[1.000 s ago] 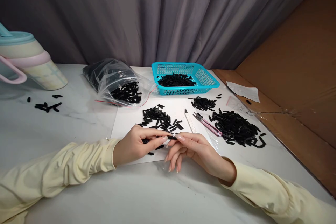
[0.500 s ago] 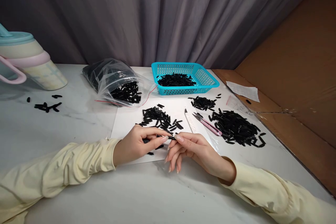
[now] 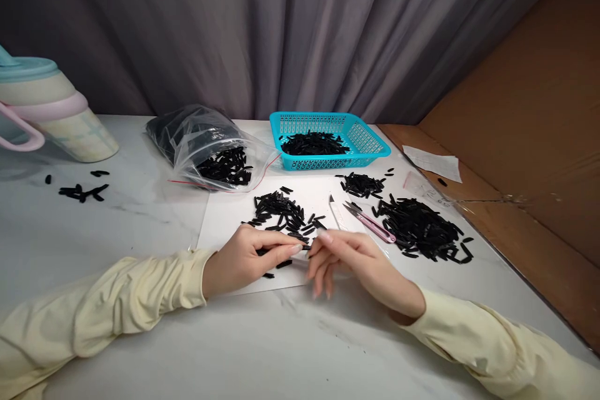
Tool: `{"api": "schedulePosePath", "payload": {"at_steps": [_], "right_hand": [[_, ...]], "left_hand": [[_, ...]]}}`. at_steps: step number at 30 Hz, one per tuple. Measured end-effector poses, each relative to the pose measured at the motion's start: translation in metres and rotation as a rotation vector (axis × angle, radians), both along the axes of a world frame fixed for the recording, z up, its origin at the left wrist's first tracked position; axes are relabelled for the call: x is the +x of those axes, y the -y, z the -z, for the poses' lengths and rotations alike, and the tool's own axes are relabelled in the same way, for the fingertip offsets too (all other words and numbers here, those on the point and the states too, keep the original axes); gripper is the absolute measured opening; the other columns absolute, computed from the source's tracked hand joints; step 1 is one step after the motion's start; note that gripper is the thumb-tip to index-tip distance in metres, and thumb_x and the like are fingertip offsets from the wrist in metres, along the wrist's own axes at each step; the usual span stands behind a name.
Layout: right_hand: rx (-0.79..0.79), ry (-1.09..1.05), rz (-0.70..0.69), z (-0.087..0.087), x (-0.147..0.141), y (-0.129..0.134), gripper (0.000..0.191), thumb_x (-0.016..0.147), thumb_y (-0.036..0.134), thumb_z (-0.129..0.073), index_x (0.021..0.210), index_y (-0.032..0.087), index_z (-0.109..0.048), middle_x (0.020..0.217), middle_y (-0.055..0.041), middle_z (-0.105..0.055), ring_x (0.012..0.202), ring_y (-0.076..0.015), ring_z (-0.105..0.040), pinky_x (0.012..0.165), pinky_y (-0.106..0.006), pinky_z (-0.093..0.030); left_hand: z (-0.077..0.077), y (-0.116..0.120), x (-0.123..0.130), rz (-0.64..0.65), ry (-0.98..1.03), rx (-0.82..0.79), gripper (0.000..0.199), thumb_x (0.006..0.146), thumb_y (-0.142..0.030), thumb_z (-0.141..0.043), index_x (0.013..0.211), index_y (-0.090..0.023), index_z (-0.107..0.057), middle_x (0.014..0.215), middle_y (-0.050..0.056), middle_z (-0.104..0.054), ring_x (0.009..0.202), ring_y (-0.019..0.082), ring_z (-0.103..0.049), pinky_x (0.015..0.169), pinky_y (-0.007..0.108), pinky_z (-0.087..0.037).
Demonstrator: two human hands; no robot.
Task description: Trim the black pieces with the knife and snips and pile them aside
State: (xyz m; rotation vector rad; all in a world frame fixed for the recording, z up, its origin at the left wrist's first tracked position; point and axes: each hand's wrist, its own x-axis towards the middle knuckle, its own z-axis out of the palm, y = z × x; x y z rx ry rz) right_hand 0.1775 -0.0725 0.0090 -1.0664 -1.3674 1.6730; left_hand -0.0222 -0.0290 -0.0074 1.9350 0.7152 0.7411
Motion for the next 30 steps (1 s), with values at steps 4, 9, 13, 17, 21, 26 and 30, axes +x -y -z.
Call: {"api": "schedulePosePath", "payload": {"at_steps": [4, 9, 13, 17, 21, 26, 30], "right_hand": [[0.570, 0.602, 0.270, -0.024, 0.031, -0.013, 0.033, 0.095, 0.036, -0.038, 0.079, 0.014, -0.056, 0.060, -0.0028, -0.062, 0.045, -0.0108, -0.056, 0.047, -0.022, -0.043], [1.356, 1.557, -0.276, -0.020, 0.060, -0.031, 0.031, 0.086, 0.003, -0.041, 0.115, 0.010, -0.051, 0.062, -0.0022, -0.060, 0.050, -0.0141, -0.053, 0.045, -0.026, -0.032], [1.604, 1.747, -0.692, -0.008, 0.065, -0.044, 0.031, 0.082, -0.004, -0.040, 0.110, 0.004, -0.051, 0.064, -0.0031, -0.057, 0.051, -0.0153, -0.053, 0.044, -0.030, -0.032], [1.709, 1.722, -0.779, -0.009, 0.070, -0.049, 0.027, 0.085, -0.002, -0.039, 0.108, 0.005, -0.050, 0.062, -0.0008, -0.054, 0.048, -0.0148, -0.051, 0.043, -0.030, -0.031], [1.697, 1.721, -0.782, -0.012, 0.071, -0.043, 0.025, 0.085, -0.002, -0.038, 0.104, 0.008, -0.051, 0.063, -0.0007, -0.054, 0.048, -0.0146, -0.051, 0.044, -0.030, -0.030], [1.566, 1.577, -0.698, -0.018, 0.072, -0.038, 0.027, 0.088, -0.001, -0.030, 0.083, 0.013, -0.053, 0.064, -0.0043, -0.055, 0.052, -0.0166, -0.051, 0.047, -0.031, -0.030], [1.201, 1.227, -0.269, -0.027, 0.072, -0.033, 0.031, 0.097, 0.020, -0.028, 0.077, 0.017, -0.051, 0.057, -0.0013, -0.052, 0.046, -0.0137, -0.046, 0.046, -0.028, -0.032]], "left_hand": [[0.000, -0.002, 0.000, -0.048, -0.037, -0.087, 0.027, 0.083, -0.025, -0.052, 0.084, -0.006, -0.072, 0.048, -0.004, -0.039, 0.046, 0.006, -0.027, 0.040, 0.019, -0.023], [-0.003, -0.005, 0.002, -0.089, -0.079, -0.209, 0.030, 0.080, -0.030, -0.053, 0.080, -0.005, -0.070, 0.048, -0.005, -0.034, 0.045, 0.006, -0.025, 0.038, 0.019, -0.018], [-0.004, -0.007, 0.003, -0.091, -0.087, -0.344, 0.032, 0.080, -0.034, -0.054, 0.084, -0.006, -0.069, 0.044, -0.007, -0.032, 0.041, 0.005, -0.026, 0.036, 0.018, -0.018], [-0.006, -0.009, 0.002, -0.071, -0.081, -0.403, 0.030, 0.080, -0.033, -0.054, 0.081, -0.007, -0.067, 0.042, -0.008, -0.031, 0.038, 0.004, -0.024, 0.035, 0.018, -0.016], [-0.007, -0.009, 0.002, -0.054, -0.058, -0.434, 0.028, 0.080, -0.033, -0.055, 0.079, -0.008, -0.066, 0.043, -0.009, -0.028, 0.038, 0.004, -0.024, 0.035, 0.018, -0.015], [-0.008, -0.009, 0.002, -0.042, -0.035, -0.503, 0.025, 0.079, -0.033, -0.056, 0.071, -0.010, -0.062, 0.044, -0.009, -0.029, 0.037, 0.003, -0.024, 0.036, 0.018, -0.017], [-0.007, -0.011, 0.000, 0.010, 0.021, -0.551, 0.026, 0.080, -0.033, -0.056, 0.067, -0.011, -0.058, 0.041, -0.010, -0.025, 0.036, 0.002, -0.020, 0.037, 0.018, -0.018]]}}
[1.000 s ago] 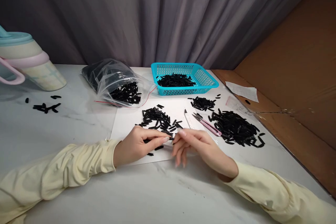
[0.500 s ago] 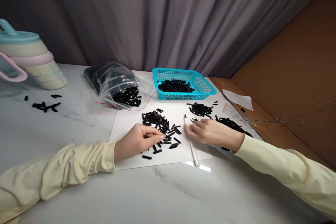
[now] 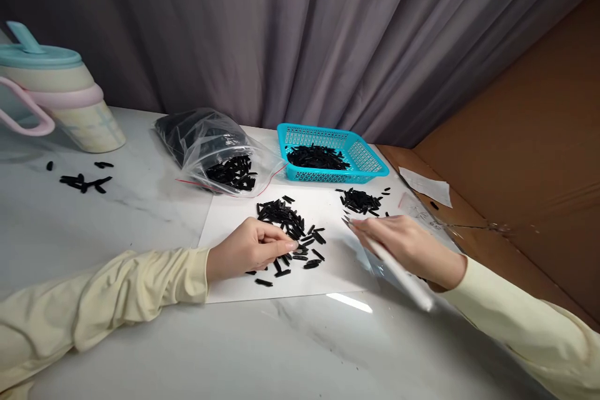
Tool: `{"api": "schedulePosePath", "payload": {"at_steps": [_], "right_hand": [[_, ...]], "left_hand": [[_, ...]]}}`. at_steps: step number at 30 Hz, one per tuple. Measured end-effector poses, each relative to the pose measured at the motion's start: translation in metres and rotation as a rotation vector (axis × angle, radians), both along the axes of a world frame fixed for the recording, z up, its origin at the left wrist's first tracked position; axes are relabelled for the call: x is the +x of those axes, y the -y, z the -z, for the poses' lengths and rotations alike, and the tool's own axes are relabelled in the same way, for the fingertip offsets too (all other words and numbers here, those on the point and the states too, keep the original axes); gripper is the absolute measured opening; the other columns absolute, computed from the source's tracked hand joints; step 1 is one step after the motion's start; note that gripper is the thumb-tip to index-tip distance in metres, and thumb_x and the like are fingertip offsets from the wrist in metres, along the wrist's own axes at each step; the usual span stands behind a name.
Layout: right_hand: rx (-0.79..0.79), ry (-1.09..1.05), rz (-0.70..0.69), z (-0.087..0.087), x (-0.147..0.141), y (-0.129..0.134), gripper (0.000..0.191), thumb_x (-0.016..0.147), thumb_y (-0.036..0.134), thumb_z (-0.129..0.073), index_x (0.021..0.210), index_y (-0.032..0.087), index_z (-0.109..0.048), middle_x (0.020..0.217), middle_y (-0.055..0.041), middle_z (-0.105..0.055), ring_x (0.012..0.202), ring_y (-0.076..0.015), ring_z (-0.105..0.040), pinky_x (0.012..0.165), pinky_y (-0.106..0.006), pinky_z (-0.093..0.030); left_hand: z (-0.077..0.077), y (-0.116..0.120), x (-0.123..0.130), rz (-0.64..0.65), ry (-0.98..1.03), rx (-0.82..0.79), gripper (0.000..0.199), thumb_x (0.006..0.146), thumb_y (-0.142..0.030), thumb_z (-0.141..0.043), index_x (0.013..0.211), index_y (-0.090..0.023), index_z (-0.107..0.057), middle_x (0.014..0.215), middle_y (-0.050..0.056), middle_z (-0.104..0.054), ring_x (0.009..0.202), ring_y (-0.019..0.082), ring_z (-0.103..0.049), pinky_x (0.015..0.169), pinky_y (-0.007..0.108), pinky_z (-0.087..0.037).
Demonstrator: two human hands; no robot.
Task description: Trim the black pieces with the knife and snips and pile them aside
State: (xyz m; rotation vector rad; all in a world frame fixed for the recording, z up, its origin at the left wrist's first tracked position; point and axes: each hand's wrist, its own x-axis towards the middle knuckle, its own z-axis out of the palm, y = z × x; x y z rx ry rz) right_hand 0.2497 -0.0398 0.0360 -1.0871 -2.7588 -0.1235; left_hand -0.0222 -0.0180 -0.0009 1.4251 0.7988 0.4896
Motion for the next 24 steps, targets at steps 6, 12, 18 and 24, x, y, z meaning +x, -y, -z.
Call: {"api": "schedulePosePath", "payload": {"at_steps": [6, 12, 18, 24], "right_hand": [[-0.695, -0.462, 0.388, -0.004, -0.014, 0.013, 0.044, 0.095, 0.038, -0.037, 0.060, 0.016, -0.053, 0.047, 0.0033, -0.047, 0.039, -0.0081, -0.047, 0.049, -0.023, -0.042], [-0.984, -0.553, 0.520, 0.004, -0.008, 0.003, 0.027, 0.084, 0.039, -0.057, 0.074, 0.014, -0.059, 0.059, -0.0016, -0.062, 0.044, -0.0098, -0.054, 0.042, -0.020, -0.043], [-0.776, -0.527, 0.416, -0.009, -0.013, 0.004, 0.019, 0.079, 0.032, -0.066, 0.070, 0.016, -0.070, 0.073, -0.0071, -0.069, 0.068, -0.0192, -0.066, 0.055, -0.024, -0.053], [-0.602, -0.714, 0.225, -0.033, -0.045, 0.020, 0.007, 0.075, 0.025, -0.070, 0.070, 0.020, -0.071, 0.085, -0.0053, -0.073, 0.080, -0.0207, -0.069, 0.061, -0.022, -0.058]], "left_hand": [[0.000, -0.002, -0.001, -0.001, 0.023, -0.032, 0.024, 0.080, -0.031, -0.056, 0.072, -0.009, -0.061, 0.039, -0.011, -0.026, 0.034, 0.002, -0.019, 0.036, 0.018, -0.015], [-0.001, -0.005, -0.001, -0.011, 0.082, -0.128, 0.023, 0.076, -0.031, -0.060, 0.069, -0.009, -0.061, 0.037, -0.010, -0.028, 0.033, 0.002, -0.019, 0.034, 0.017, -0.012], [-0.002, -0.006, -0.003, -0.027, 0.080, -0.152, 0.024, 0.076, -0.031, -0.061, 0.072, -0.008, -0.063, 0.037, -0.010, -0.027, 0.032, 0.002, -0.018, 0.033, 0.017, -0.011], [-0.010, 0.002, -0.001, -0.095, -0.014, 0.090, 0.021, 0.078, -0.028, -0.060, 0.072, -0.009, -0.067, 0.040, -0.008, -0.031, 0.037, 0.003, -0.024, 0.034, 0.017, -0.016]]}}
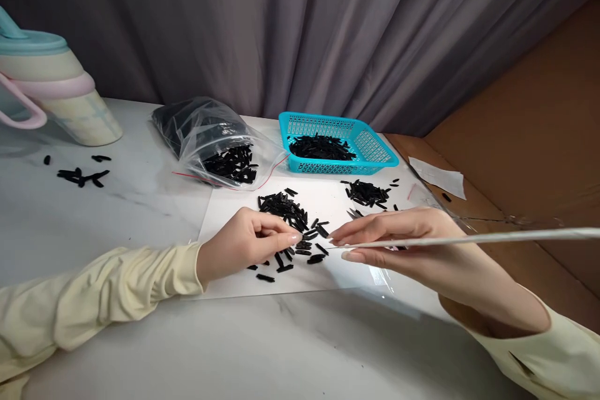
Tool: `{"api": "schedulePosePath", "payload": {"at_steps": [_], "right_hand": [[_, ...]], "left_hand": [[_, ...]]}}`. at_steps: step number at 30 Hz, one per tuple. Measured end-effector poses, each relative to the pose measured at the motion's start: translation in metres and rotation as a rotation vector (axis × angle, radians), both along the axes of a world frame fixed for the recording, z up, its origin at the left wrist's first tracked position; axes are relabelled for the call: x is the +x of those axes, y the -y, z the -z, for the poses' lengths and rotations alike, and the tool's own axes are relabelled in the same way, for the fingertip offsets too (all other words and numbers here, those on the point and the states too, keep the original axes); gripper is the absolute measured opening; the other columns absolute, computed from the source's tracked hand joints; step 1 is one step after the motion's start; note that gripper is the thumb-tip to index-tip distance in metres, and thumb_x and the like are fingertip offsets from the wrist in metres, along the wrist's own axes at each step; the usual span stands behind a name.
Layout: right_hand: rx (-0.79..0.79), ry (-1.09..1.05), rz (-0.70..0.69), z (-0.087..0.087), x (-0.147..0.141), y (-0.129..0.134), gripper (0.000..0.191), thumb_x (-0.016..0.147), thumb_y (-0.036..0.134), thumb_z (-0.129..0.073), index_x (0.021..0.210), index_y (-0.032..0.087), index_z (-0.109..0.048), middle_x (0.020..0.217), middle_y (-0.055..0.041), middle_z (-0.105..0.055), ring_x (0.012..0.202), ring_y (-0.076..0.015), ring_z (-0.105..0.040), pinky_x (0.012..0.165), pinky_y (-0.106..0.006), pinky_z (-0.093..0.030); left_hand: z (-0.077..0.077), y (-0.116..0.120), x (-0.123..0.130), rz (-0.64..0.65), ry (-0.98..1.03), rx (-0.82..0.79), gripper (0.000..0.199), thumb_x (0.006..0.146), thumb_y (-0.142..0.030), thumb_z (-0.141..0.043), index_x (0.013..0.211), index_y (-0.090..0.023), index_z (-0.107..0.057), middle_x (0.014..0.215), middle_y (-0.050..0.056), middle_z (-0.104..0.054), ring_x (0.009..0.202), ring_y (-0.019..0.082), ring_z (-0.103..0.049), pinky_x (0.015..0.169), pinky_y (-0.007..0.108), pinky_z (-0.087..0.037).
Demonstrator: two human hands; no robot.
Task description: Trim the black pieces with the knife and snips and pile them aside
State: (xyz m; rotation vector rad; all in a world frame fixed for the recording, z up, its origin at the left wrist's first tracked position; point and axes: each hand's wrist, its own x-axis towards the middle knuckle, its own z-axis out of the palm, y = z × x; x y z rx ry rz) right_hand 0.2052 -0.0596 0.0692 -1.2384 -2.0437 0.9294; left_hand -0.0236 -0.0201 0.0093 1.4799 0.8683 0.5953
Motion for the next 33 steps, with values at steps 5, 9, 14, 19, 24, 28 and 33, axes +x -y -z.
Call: {"api": "schedulePosePath", "payload": {"at_steps": [5, 9, 14, 19, 24, 28, 33], "right_hand": [[0.221, 0.051, 0.012, 0.006, -0.012, 0.011, 0.011, 0.081, 0.021, -0.062, 0.073, 0.019, -0.070, 0.081, -0.0049, -0.073, 0.060, -0.0164, -0.069, 0.049, -0.020, -0.055], [0.275, 0.126, 0.008, 0.008, -0.016, 0.018, 0.011, 0.081, 0.017, -0.059, 0.076, 0.018, -0.069, 0.084, -0.0046, -0.073, 0.060, -0.0160, -0.069, 0.046, -0.020, -0.052], [0.285, 0.146, 0.042, 0.009, -0.022, 0.020, 0.012, 0.083, 0.018, -0.059, 0.075, 0.020, -0.068, 0.085, -0.0020, -0.073, 0.047, -0.0104, -0.061, 0.036, -0.019, -0.042], [0.387, 0.087, 0.043, 0.019, -0.022, 0.018, 0.018, 0.083, 0.016, -0.057, 0.067, 0.020, -0.064, 0.083, -0.0032, -0.073, 0.042, -0.0092, -0.056, 0.038, -0.022, -0.041], [0.396, 0.089, -0.010, 0.019, -0.020, 0.019, 0.019, 0.083, 0.012, -0.056, 0.066, 0.020, -0.060, 0.094, -0.0027, -0.072, 0.046, -0.0078, -0.057, 0.043, -0.020, -0.044], [0.354, 0.142, 0.049, 0.017, -0.025, 0.023, 0.018, 0.085, 0.013, -0.054, 0.070, 0.020, -0.060, 0.098, -0.0038, -0.071, 0.047, -0.0074, -0.056, 0.048, -0.020, -0.047], [0.356, 0.140, 0.051, 0.018, -0.027, 0.024, 0.014, 0.086, 0.014, -0.055, 0.075, 0.020, -0.060, 0.097, -0.0029, -0.071, 0.053, -0.0081, -0.060, 0.050, -0.018, -0.048]], "left_hand": [[-0.004, 0.006, 0.000, -0.002, -0.001, 0.144, 0.021, 0.079, -0.027, -0.059, 0.074, -0.010, -0.071, 0.042, -0.007, -0.034, 0.040, 0.004, -0.026, 0.035, 0.017, -0.018], [-0.004, 0.006, -0.002, -0.026, 0.002, 0.174, 0.022, 0.080, -0.027, -0.057, 0.075, -0.010, -0.071, 0.044, -0.006, -0.031, 0.040, 0.004, -0.024, 0.035, 0.017, -0.017], [-0.005, 0.007, -0.003, -0.031, 0.004, 0.180, 0.022, 0.081, -0.027, -0.057, 0.074, -0.011, -0.070, 0.043, -0.007, -0.027, 0.040, 0.004, -0.021, 0.035, 0.018, -0.016], [-0.006, 0.008, -0.003, -0.029, 0.008, 0.173, 0.023, 0.081, -0.028, -0.057, 0.074, -0.011, -0.070, 0.042, -0.008, -0.024, 0.039, 0.004, -0.020, 0.036, 0.018, -0.018], [-0.007, 0.009, -0.002, -0.039, 0.016, 0.169, 0.022, 0.080, -0.027, -0.057, 0.069, -0.011, -0.069, 0.042, -0.007, -0.028, 0.040, 0.004, -0.022, 0.036, 0.017, -0.020], [-0.006, 0.009, -0.003, -0.042, 0.026, 0.123, 0.023, 0.081, -0.028, -0.057, 0.070, -0.011, -0.068, 0.042, -0.007, -0.027, 0.039, 0.004, -0.022, 0.036, 0.017, -0.020], [-0.004, 0.009, -0.004, -0.028, 0.062, 0.044, 0.022, 0.082, -0.027, -0.056, 0.075, -0.010, -0.068, 0.040, -0.009, -0.024, 0.037, 0.003, -0.019, 0.034, 0.017, -0.018]]}}
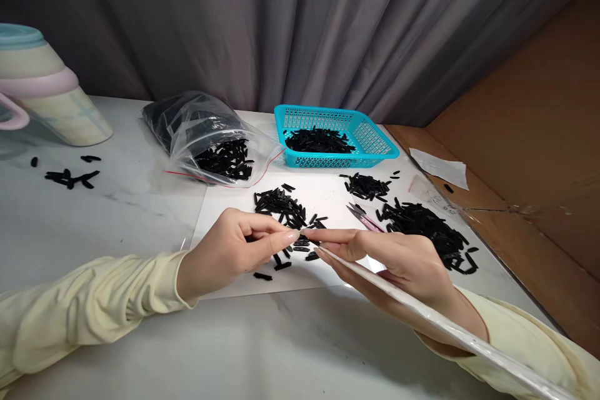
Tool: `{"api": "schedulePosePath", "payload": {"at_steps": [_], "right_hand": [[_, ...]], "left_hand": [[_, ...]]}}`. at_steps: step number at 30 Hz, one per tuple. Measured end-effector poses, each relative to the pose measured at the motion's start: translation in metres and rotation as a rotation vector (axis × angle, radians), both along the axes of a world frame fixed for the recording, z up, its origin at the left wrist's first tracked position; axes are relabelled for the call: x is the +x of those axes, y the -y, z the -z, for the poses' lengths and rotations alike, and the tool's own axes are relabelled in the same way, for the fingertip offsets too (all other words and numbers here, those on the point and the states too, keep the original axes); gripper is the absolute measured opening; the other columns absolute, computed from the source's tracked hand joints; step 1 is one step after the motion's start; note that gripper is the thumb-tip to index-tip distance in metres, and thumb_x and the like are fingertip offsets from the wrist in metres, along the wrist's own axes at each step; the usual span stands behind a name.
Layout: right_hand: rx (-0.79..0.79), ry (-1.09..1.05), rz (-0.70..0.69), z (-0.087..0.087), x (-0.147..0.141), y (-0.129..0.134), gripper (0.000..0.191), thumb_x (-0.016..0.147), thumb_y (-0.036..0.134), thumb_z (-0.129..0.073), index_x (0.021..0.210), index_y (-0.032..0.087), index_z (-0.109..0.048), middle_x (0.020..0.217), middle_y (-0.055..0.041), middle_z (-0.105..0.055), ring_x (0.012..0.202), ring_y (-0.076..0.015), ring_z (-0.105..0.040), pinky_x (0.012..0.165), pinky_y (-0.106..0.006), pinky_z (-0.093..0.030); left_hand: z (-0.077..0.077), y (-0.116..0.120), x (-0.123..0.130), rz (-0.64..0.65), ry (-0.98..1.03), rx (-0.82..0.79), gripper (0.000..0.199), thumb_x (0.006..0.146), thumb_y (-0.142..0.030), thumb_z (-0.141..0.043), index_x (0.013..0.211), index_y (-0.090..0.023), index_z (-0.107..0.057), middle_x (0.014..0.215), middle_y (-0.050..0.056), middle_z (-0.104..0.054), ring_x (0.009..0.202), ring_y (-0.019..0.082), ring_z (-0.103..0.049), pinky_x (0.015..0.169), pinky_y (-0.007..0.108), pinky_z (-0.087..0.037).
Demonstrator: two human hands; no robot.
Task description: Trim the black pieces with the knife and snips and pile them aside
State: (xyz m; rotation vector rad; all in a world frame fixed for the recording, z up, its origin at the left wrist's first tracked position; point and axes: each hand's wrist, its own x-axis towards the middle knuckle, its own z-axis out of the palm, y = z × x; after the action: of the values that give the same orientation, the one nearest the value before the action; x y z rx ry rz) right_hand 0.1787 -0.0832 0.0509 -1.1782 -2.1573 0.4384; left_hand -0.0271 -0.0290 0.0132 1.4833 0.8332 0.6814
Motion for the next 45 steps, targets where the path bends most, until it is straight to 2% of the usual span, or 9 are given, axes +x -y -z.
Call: {"api": "schedulePosePath", "payload": {"at_steps": [5, 10, 14, 20, 29, 34, 39, 42, 45], "right_hand": [[-0.010, 0.057, 0.012, 0.001, 0.001, -0.001, 0.010, 0.087, 0.016, -0.054, 0.080, 0.020, -0.061, 0.099, -0.0029, -0.071, 0.048, -0.0067, -0.057, 0.050, -0.017, -0.048], [0.009, 0.022, -0.069, 0.004, 0.002, -0.002, 0.011, 0.085, 0.011, -0.055, 0.078, 0.019, -0.057, 0.102, -0.0025, -0.070, 0.056, -0.0061, -0.059, 0.060, -0.015, -0.050], [-0.019, 0.019, -0.043, 0.005, 0.003, -0.003, 0.010, 0.085, 0.011, -0.055, 0.079, 0.019, -0.057, 0.104, -0.0040, -0.069, 0.061, -0.0077, -0.062, 0.065, -0.017, -0.051], [0.083, 0.010, -0.126, 0.012, 0.004, -0.006, 0.011, 0.084, 0.008, -0.054, 0.081, 0.019, -0.054, 0.106, -0.0045, -0.068, 0.065, -0.0086, -0.065, 0.064, -0.016, -0.052], [0.283, 0.000, -0.165, 0.032, -0.001, -0.005, 0.010, 0.089, 0.007, -0.048, 0.083, 0.015, -0.049, 0.107, -0.0168, -0.066, 0.088, -0.0180, -0.067, 0.070, -0.023, -0.054], [0.286, 0.057, -0.203, 0.037, -0.003, -0.009, 0.017, 0.095, 0.010, -0.036, 0.086, 0.014, -0.050, 0.102, -0.0203, -0.067, 0.093, -0.0204, -0.066, 0.069, -0.026, -0.055], [-0.102, -0.163, 0.009, 0.023, -0.003, -0.014, 0.013, 0.088, 0.016, -0.053, 0.076, 0.019, -0.053, 0.097, -0.0052, -0.071, 0.079, -0.0143, -0.069, 0.065, -0.019, -0.055], [-0.407, -0.402, 0.118, 0.005, -0.002, -0.019, 0.026, 0.080, 0.022, -0.065, 0.059, 0.019, -0.049, 0.085, -0.0054, -0.073, 0.090, -0.0200, -0.068, 0.067, -0.022, -0.055], [-0.601, -0.500, 0.120, -0.009, 0.002, -0.022, 0.030, 0.075, 0.024, -0.070, 0.054, 0.018, -0.050, 0.081, -0.0070, -0.073, 0.098, -0.0236, -0.065, 0.071, -0.026, -0.056]], "left_hand": [[-0.002, 0.001, 0.000, 0.008, 0.040, -0.064, 0.023, 0.082, -0.026, -0.056, 0.066, -0.011, -0.062, 0.041, -0.009, -0.025, 0.037, 0.002, -0.019, 0.034, 0.016, -0.017], [-0.004, 0.001, 0.000, 0.016, 0.037, -0.082, 0.025, 0.083, -0.027, -0.056, 0.064, -0.011, -0.060, 0.040, -0.009, -0.025, 0.036, 0.002, -0.020, 0.033, 0.015, -0.017], [-0.005, 0.001, -0.001, 0.022, 0.043, -0.111, 0.027, 0.084, -0.028, -0.055, 0.063, -0.011, -0.059, 0.040, -0.009, -0.025, 0.036, 0.001, -0.020, 0.033, 0.015, -0.017], [-0.006, 0.000, 0.002, 0.016, 0.049, -0.175, 0.025, 0.082, -0.030, -0.056, 0.066, -0.011, -0.059, 0.039, -0.009, -0.025, 0.035, 0.002, -0.020, 0.032, 0.015, -0.017], [-0.008, 0.001, 0.002, -0.006, 0.022, -0.377, 0.028, 0.082, -0.032, -0.056, 0.064, -0.011, -0.058, 0.036, -0.010, -0.027, 0.034, 0.002, -0.017, 0.033, 0.014, -0.014], [-0.010, 0.005, 0.005, 0.034, -0.007, -0.461, 0.026, 0.082, -0.033, -0.057, 0.065, -0.012, -0.057, 0.038, -0.010, -0.026, 0.035, 0.002, -0.016, 0.033, 0.014, -0.013], [-0.011, 0.006, 0.006, 0.030, -0.007, -0.432, 0.029, 0.082, -0.034, -0.058, 0.062, -0.013, -0.054, 0.039, -0.010, -0.025, 0.036, 0.002, -0.017, 0.033, 0.015, -0.014], [-0.011, 0.006, 0.005, 0.019, -0.011, -0.386, 0.029, 0.082, -0.035, -0.057, 0.065, -0.012, -0.056, 0.039, -0.011, -0.023, 0.037, 0.002, -0.016, 0.034, 0.015, -0.013], [-0.011, 0.006, 0.005, 0.011, -0.017, -0.346, 0.027, 0.083, -0.034, -0.056, 0.074, -0.009, -0.061, 0.040, -0.011, -0.023, 0.037, 0.002, -0.017, 0.034, 0.016, -0.013]]}}
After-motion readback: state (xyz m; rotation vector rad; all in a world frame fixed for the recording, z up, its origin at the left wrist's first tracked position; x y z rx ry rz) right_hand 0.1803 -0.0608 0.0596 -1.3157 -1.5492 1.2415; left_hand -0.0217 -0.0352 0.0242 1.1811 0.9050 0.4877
